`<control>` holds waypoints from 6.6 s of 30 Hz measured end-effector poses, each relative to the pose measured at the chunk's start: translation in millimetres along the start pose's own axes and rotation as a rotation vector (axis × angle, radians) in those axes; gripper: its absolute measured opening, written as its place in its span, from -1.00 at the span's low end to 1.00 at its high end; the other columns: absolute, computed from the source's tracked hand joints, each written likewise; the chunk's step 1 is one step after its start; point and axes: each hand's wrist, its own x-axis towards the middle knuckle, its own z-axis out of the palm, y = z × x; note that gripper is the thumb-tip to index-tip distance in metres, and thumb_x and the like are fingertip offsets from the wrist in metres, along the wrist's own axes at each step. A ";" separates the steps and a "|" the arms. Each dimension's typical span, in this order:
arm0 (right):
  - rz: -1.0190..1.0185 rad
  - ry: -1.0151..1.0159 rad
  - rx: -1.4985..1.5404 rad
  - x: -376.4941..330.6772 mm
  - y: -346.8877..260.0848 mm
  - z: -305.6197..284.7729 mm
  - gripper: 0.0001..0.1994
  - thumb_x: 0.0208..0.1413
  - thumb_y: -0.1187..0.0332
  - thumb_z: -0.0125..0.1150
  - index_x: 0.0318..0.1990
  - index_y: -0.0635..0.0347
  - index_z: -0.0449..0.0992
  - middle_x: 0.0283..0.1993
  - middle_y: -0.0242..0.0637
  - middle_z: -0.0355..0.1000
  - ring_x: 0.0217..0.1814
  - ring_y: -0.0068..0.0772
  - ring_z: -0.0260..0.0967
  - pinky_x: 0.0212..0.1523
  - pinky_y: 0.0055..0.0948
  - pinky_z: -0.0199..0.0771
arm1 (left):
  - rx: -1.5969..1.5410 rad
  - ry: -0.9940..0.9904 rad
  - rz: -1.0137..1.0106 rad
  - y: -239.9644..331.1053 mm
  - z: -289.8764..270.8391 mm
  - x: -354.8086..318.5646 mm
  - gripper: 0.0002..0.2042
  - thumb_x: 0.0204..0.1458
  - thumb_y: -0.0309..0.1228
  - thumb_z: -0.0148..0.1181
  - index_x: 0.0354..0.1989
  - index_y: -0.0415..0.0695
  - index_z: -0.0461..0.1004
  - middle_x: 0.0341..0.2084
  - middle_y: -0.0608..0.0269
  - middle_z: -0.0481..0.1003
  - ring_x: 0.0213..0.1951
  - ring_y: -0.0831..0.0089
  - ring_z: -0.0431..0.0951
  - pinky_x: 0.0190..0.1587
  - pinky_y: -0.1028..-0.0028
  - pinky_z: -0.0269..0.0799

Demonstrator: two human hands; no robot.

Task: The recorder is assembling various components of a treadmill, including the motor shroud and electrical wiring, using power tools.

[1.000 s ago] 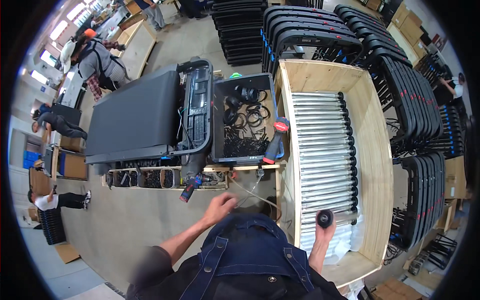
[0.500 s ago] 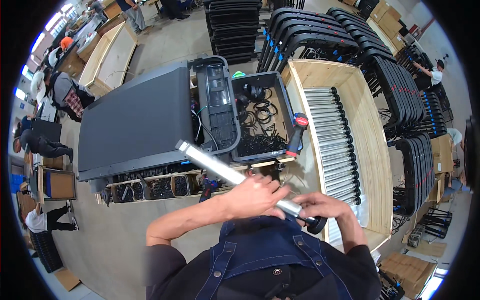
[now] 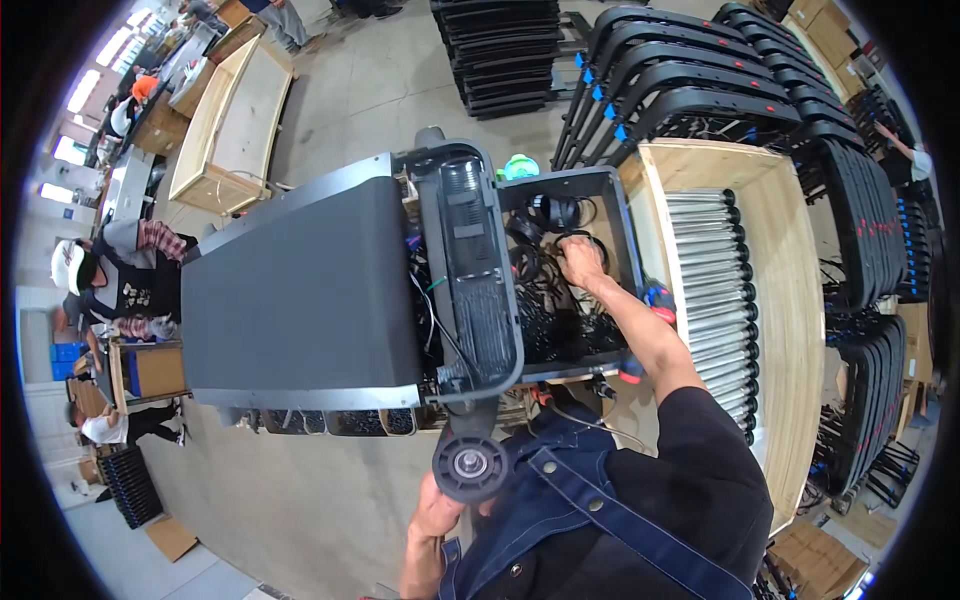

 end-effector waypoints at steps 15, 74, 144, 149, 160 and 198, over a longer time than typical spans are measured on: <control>0.159 -0.098 0.929 -41.2 -19.3 -116.0 -0.68 0.19 0.25 0.27 -0.02 0.28 0.65 -0.25 -0.19 0.61 -0.15 -0.26 0.55 -0.02 -0.29 0.48 | -0.141 0.217 -0.094 -35.9 12.8 92.2 -0.58 0.33 -0.31 0.06 0.28 -0.18 0.22 -0.33 0.16 0.46 -0.60 0.52 0.42 -0.55 0.55 0.36; 0.167 0.048 0.845 285.2 -189.8 -156.8 -0.26 0.11 -0.34 0.21 -0.08 0.32 0.48 -0.60 -0.26 0.43 -0.66 -0.36 0.45 -0.53 -0.35 0.47 | 1.676 0.617 0.419 178.4 -251.9 369.8 -0.84 0.23 -0.35 0.11 -0.19 -0.20 0.46 -0.20 0.02 0.49 -0.05 0.01 0.52 0.04 0.07 0.42; -0.177 0.015 0.754 268.1 -178.9 -102.3 -0.45 0.07 -0.16 0.32 -0.35 0.29 0.68 -0.45 -0.23 0.61 -0.37 -0.47 0.54 -0.19 -0.44 0.50 | 0.756 1.204 -0.106 -56.8 -38.8 118.3 -0.74 0.06 -0.40 0.39 -0.14 -0.23 0.52 -0.43 0.06 0.64 -0.43 0.26 0.67 -0.36 0.31 0.54; -0.201 0.400 1.078 187.5 -155.5 -97.0 -0.62 0.21 0.10 0.33 -0.13 0.32 0.58 -0.35 -0.27 0.60 -0.30 -0.52 0.50 -0.19 -0.38 0.50 | 1.286 1.000 -0.293 -41.5 -42.9 125.1 -0.74 0.05 -0.23 0.41 -0.34 -0.18 0.56 -0.46 0.04 0.60 -0.40 -0.04 0.64 -0.35 0.09 0.50; -0.208 -0.577 -0.052 -96.7 12.1 129.9 -0.72 0.01 0.42 0.24 -0.07 0.12 0.54 -0.17 -0.04 0.57 -0.17 0.10 0.58 -0.19 -0.01 0.63 | 1.355 0.706 -0.360 -30.9 -60.3 136.9 -0.68 0.07 -0.23 0.38 -0.47 -0.23 0.46 -0.50 -0.12 0.58 -0.39 -0.16 0.62 -0.35 0.00 0.51; -0.235 -0.236 0.528 -173.6 -222.9 -104.8 -0.94 -0.08 0.53 0.26 -0.41 0.30 0.56 -0.26 -0.03 0.49 -0.21 0.11 0.52 -0.22 -0.02 0.53 | 1.847 -1.358 0.480 45.3 -110.0 223.5 -0.74 -0.20 -0.42 0.38 -0.29 -0.03 0.49 -0.30 0.29 0.48 -0.08 0.22 0.50 0.09 0.26 0.37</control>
